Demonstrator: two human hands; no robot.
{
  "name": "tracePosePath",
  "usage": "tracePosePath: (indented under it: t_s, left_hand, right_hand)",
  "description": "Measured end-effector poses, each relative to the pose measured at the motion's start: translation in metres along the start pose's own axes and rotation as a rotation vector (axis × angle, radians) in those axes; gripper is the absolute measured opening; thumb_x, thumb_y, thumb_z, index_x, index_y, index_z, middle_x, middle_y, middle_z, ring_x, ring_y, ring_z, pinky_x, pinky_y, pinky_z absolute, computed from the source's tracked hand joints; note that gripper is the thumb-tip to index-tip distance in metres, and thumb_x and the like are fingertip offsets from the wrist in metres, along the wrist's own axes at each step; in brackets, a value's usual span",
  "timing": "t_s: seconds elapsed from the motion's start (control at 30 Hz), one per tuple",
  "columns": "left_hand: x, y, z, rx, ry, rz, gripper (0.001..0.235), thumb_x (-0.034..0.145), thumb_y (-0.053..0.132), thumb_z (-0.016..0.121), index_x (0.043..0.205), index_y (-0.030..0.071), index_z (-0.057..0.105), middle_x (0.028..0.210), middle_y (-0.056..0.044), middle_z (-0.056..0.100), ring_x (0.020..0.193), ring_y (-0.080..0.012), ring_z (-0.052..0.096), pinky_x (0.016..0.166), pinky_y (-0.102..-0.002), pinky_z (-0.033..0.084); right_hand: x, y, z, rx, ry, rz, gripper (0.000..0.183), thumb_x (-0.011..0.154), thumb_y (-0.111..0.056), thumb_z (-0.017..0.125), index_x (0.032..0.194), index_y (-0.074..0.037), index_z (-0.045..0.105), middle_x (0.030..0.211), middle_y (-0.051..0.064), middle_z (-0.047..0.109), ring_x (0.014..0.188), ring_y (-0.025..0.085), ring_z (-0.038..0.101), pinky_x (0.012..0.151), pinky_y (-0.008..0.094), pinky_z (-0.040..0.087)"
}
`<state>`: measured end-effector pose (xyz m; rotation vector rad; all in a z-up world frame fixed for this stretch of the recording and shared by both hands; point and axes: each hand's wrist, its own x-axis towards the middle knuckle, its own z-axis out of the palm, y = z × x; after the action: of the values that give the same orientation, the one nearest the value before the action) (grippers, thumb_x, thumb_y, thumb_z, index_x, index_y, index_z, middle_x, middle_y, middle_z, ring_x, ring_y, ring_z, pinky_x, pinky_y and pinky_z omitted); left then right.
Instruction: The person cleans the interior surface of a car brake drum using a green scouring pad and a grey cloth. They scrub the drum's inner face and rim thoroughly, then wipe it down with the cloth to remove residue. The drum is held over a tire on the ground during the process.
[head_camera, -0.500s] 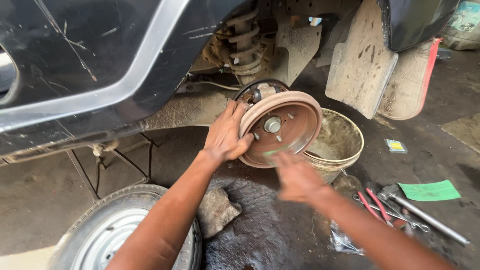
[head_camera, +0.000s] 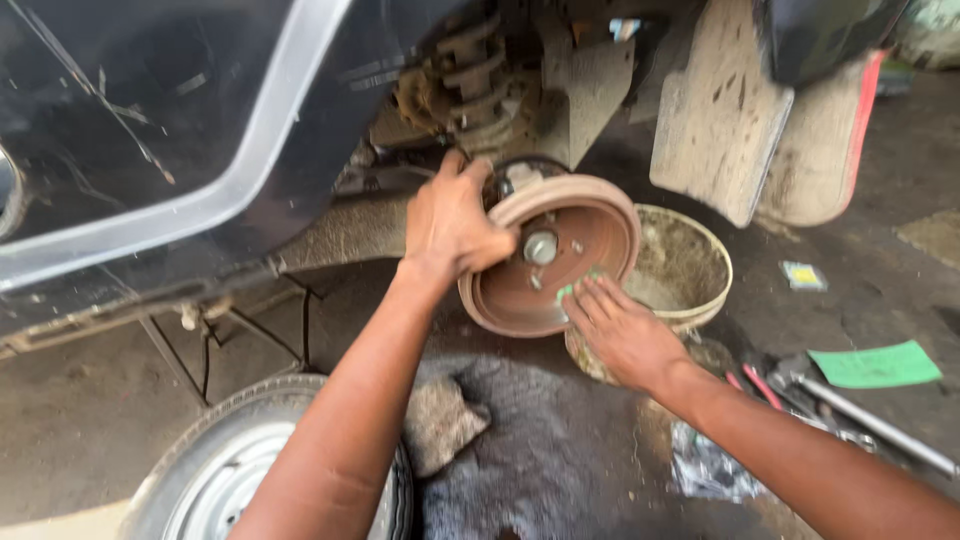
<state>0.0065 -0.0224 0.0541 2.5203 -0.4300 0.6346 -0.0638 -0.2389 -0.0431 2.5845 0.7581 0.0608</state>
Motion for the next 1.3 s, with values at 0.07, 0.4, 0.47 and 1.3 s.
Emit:
tracePosePath:
  t_s: [0.07, 0.4, 0.47, 1.3]
  left_hand:
    - [-0.005, 0.001, 0.000, -0.008, -0.034, -0.044, 0.072, 0.056, 0.029, 0.078, 0.124, 0.007, 0.066, 0.132, -0.023, 0.059, 0.111, -0.0450, 0.065, 0.092, -0.050, 0.055]
    - [-0.011, -0.001, 0.002, 0.005, -0.029, -0.055, 0.070, 0.062, 0.042, 0.084, 0.120, 0.006, 0.069, 0.130, -0.020, 0.060, 0.111, -0.0434, 0.064, 0.093, -0.050, 0.052]
    - [-0.011, -0.003, 0.002, 0.004, -0.036, -0.065, 0.069, 0.063, 0.042, 0.084, 0.121, 0.007, 0.070, 0.130, -0.019, 0.060, 0.111, -0.0424, 0.064, 0.094, -0.050, 0.053]
    - [-0.016, -0.006, 0.008, -0.056, -0.089, -0.083, 0.054, 0.065, 0.040, 0.075, 0.110, 0.010, 0.076, 0.109, -0.016, 0.071, 0.099, -0.0374, 0.071, 0.092, -0.047, 0.055]
  right_hand:
    - [-0.005, -0.021, -0.009, 0.127, -0.085, 0.088, 0.119, 0.065, -0.030, 0.083, 0.155, 0.006, 0.013, 0.157, 0.028, 0.029, 0.151, 0.039, 0.026, 0.128, 0.044, 0.015]
    - [0.003, -0.019, -0.005, 0.069, -0.004, 0.060, 0.116, 0.068, -0.032, 0.082, 0.152, 0.009, 0.014, 0.154, 0.033, 0.027, 0.149, 0.044, 0.023, 0.127, 0.053, 0.017]
    - [0.000, -0.033, -0.011, 0.256, -0.052, 0.166, 0.111, 0.069, -0.027, 0.080, 0.154, 0.006, 0.017, 0.154, 0.030, 0.030, 0.150, 0.042, 0.025, 0.128, 0.050, 0.020]
    - [0.031, -0.064, -0.011, 0.845, -0.040, 0.379, 0.092, 0.072, 0.001, 0.067, 0.156, -0.015, 0.033, 0.163, 0.016, 0.028, 0.150, 0.034, 0.032, 0.123, 0.039, 0.030]
